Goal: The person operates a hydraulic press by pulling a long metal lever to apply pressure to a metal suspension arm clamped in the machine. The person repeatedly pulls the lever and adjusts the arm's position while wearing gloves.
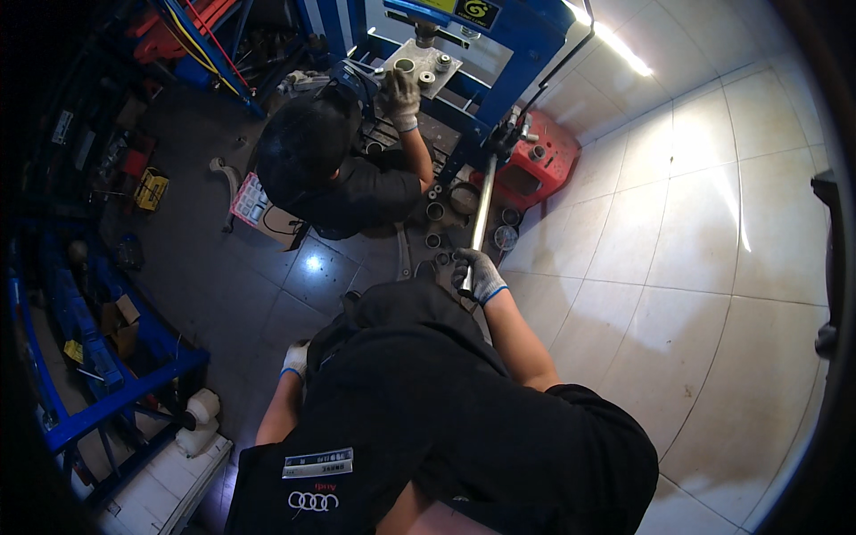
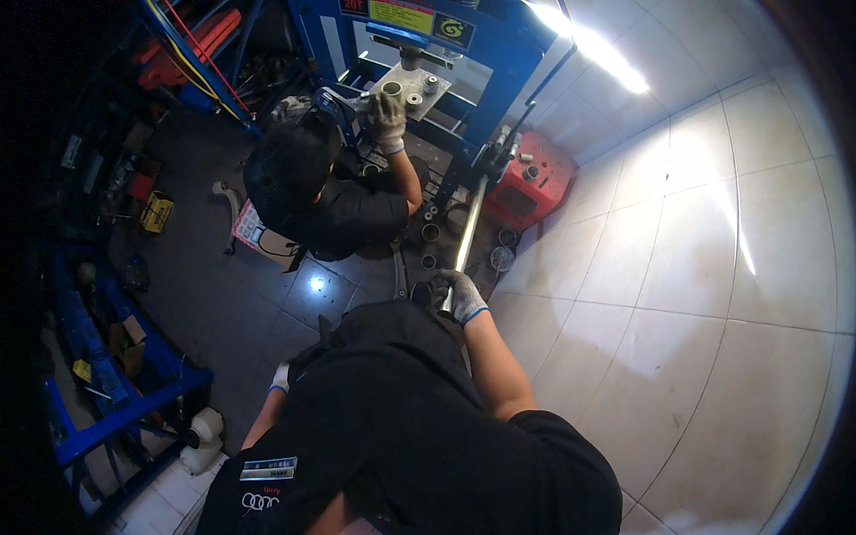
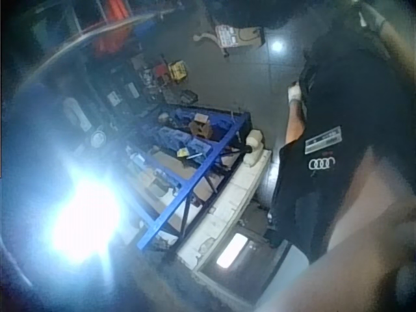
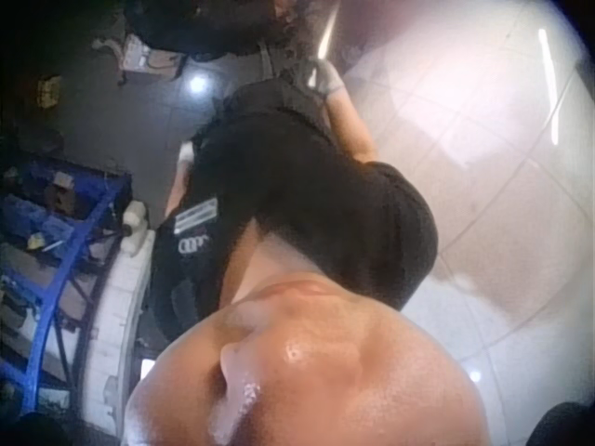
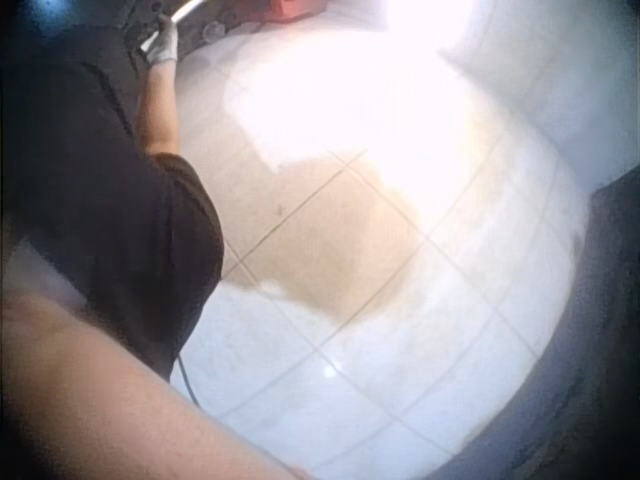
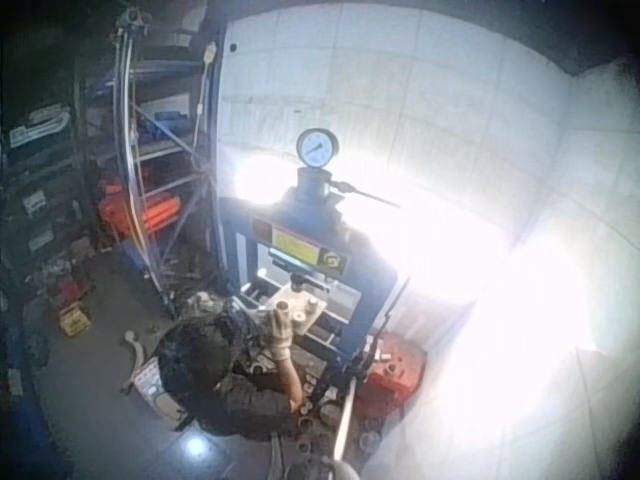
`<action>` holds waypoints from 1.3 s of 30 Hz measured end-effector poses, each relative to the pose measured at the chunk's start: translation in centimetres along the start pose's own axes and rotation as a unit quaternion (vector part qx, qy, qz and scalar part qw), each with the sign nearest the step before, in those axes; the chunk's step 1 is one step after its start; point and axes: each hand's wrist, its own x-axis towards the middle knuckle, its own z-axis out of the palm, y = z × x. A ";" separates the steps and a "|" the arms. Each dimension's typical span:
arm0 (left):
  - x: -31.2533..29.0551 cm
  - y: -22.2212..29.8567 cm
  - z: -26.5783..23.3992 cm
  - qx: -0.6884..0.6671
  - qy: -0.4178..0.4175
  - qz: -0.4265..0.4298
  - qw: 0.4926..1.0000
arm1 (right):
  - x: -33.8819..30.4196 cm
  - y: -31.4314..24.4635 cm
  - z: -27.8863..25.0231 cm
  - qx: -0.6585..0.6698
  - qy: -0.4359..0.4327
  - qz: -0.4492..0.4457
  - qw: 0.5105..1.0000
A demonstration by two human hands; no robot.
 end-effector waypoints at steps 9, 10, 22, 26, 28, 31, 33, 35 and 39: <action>-1.2 1.3 -0.1 -0.035 0.007 -0.004 0.999 | -0.2 0.1 -0.1 0.030 -0.008 -0.001 1.000; -1.1 0.7 0.0 -0.021 0.012 -0.002 1.000 | -0.2 0.1 -0.2 0.049 -0.010 -0.001 0.999; -0.7 -4.1 -0.2 0.126 -0.003 0.047 0.991 | 0.3 0.9 0.0 -0.005 0.066 -0.065 0.996; 0.4 -6.9 0.0 0.260 -0.026 0.154 0.953 | 0.4 0.7 0.0 -0.043 0.102 -0.074 0.991; 2.0 -9.3 0.2 0.386 -0.056 0.186 0.902 | 0.4 0.6 -0.2 -0.025 0.067 -0.056 0.996; 3.4 -12.5 0.2 0.218 -0.025 0.202 0.954 | 0.4 0.5 -1.2 -0.020 0.036 -0.042 0.998; 3.8 -12.9 -0.2 0.184 -0.037 0.185 0.965 | 0.7 0.5 -2.0 -0.046 0.042 -0.050 0.997; 3.6 -11.7 -0.7 0.081 -0.034 0.112 0.990 | 1.0 0.5 -2.7 -0.027 -0.020 -0.036 0.999; 2.7 -6.1 -1.5 -0.004 -0.048 -0.007 0.999 | 0.9 0.1 -3.1 0.014 -0.017 -0.021 1.000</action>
